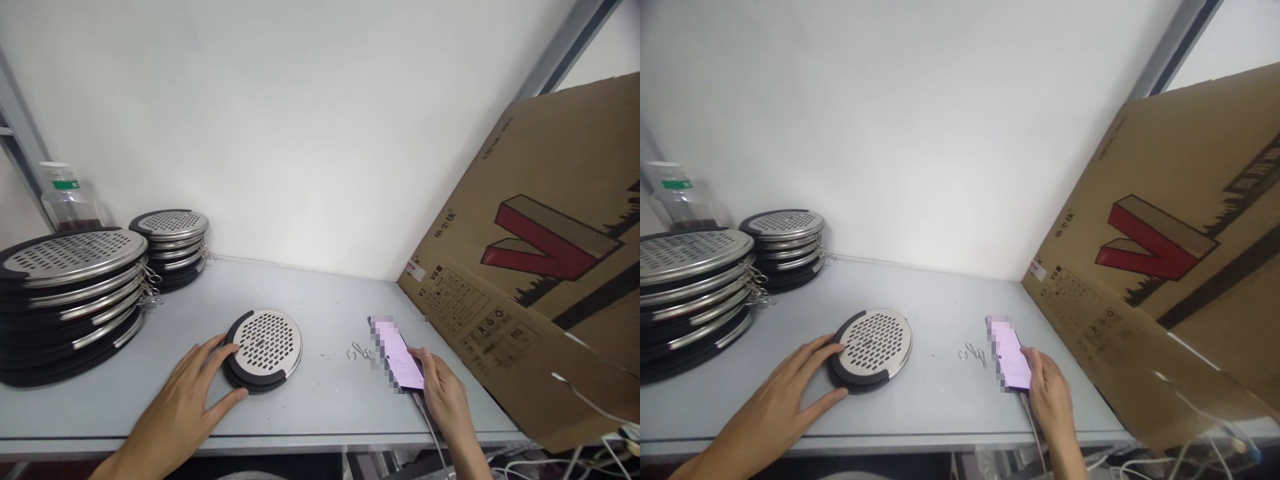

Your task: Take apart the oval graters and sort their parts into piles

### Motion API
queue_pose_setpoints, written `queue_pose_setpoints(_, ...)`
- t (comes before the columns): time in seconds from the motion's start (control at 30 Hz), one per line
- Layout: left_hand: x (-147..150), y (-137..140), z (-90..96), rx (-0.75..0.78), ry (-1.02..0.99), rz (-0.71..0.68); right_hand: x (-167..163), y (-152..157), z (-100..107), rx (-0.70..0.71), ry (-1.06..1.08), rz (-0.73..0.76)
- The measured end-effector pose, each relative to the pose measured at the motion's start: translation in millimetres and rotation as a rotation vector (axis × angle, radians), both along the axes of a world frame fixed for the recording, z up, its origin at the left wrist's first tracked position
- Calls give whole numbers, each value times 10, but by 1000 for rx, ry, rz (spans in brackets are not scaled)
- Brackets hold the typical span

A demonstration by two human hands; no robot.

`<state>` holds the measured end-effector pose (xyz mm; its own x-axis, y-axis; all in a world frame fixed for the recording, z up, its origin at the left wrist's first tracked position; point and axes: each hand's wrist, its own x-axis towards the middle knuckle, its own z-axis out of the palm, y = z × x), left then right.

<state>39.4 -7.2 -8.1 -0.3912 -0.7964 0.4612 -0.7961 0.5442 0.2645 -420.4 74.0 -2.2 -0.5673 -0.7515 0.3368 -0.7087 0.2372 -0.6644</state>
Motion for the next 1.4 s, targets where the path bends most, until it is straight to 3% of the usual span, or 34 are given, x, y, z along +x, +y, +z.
queue_pose_setpoints(1.4, 2, -14, -18, 10, -8, 3, -11, 0, -9, 4, 22, 0)
